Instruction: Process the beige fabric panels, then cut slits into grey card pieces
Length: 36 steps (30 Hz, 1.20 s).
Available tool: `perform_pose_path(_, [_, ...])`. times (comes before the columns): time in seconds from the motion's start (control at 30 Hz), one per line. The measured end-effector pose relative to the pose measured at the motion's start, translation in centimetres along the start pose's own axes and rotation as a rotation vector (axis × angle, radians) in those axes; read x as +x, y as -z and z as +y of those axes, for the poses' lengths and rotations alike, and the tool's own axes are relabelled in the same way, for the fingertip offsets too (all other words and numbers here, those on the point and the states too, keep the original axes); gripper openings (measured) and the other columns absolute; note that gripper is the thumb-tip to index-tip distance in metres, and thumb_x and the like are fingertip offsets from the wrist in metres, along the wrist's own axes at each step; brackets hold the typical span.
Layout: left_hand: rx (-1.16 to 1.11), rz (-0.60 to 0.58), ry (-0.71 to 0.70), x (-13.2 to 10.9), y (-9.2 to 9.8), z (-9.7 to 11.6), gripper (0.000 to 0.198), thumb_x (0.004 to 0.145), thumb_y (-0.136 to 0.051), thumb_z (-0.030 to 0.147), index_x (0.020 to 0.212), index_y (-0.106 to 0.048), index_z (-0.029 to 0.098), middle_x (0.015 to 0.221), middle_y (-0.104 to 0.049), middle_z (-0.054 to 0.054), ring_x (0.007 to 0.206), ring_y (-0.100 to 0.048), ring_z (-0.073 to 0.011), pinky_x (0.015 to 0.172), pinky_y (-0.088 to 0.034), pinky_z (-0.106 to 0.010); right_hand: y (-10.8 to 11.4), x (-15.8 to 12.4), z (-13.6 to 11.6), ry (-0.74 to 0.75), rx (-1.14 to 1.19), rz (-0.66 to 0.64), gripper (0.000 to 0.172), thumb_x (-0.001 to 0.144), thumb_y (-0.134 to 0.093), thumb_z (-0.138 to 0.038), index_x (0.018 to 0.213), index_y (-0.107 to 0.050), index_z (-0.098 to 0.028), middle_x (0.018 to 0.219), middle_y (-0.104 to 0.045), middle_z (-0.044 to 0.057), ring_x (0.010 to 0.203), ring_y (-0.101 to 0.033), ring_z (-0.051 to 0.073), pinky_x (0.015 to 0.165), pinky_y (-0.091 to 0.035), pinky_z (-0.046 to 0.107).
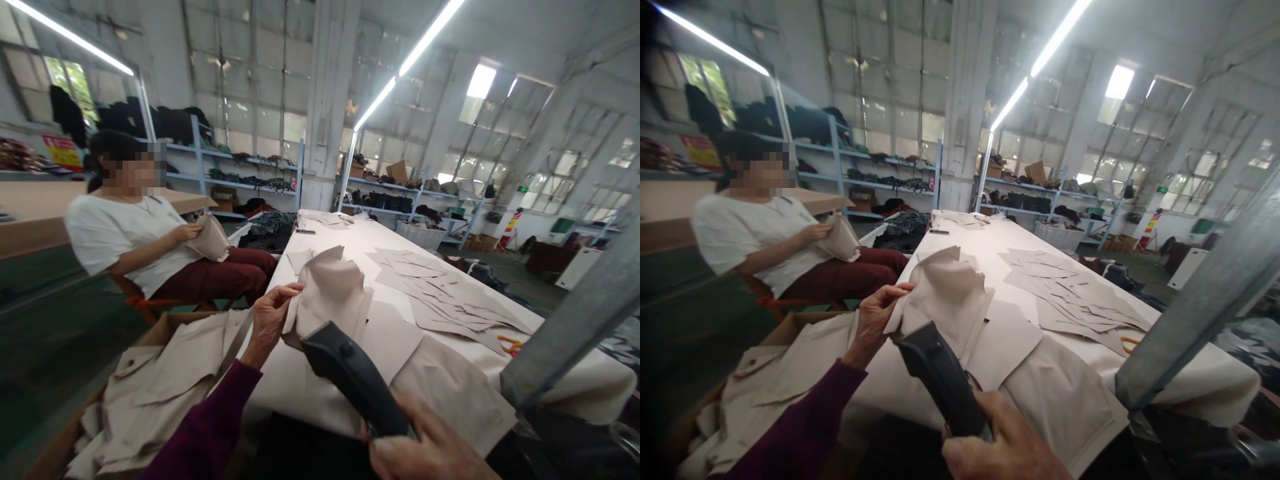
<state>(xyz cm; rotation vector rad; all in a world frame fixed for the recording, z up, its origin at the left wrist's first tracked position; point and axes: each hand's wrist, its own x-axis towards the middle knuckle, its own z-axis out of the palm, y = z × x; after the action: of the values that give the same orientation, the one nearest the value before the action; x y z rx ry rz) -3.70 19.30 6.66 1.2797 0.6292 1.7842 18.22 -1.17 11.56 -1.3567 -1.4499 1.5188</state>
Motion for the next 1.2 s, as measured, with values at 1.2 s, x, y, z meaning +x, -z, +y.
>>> perform_pose_path(1.2, [0.606,0.280,0.099,-3.9,7.4,-4.8,0.029,0.070,-0.063,0.027,0.097,-0.066,0.017,0.102,-0.066,-0.010,0.097,-0.061,-0.0232,0.093,-0.044,-0.036,3.6,4.0,1.1,0.030,0.306,0.128,0.027,0.081,-0.060,-0.040,0.081,-0.051,-0.015,0.057,-0.048,-0.005,0.039,-0.041,0.006,0.035,-0.033,0.018])
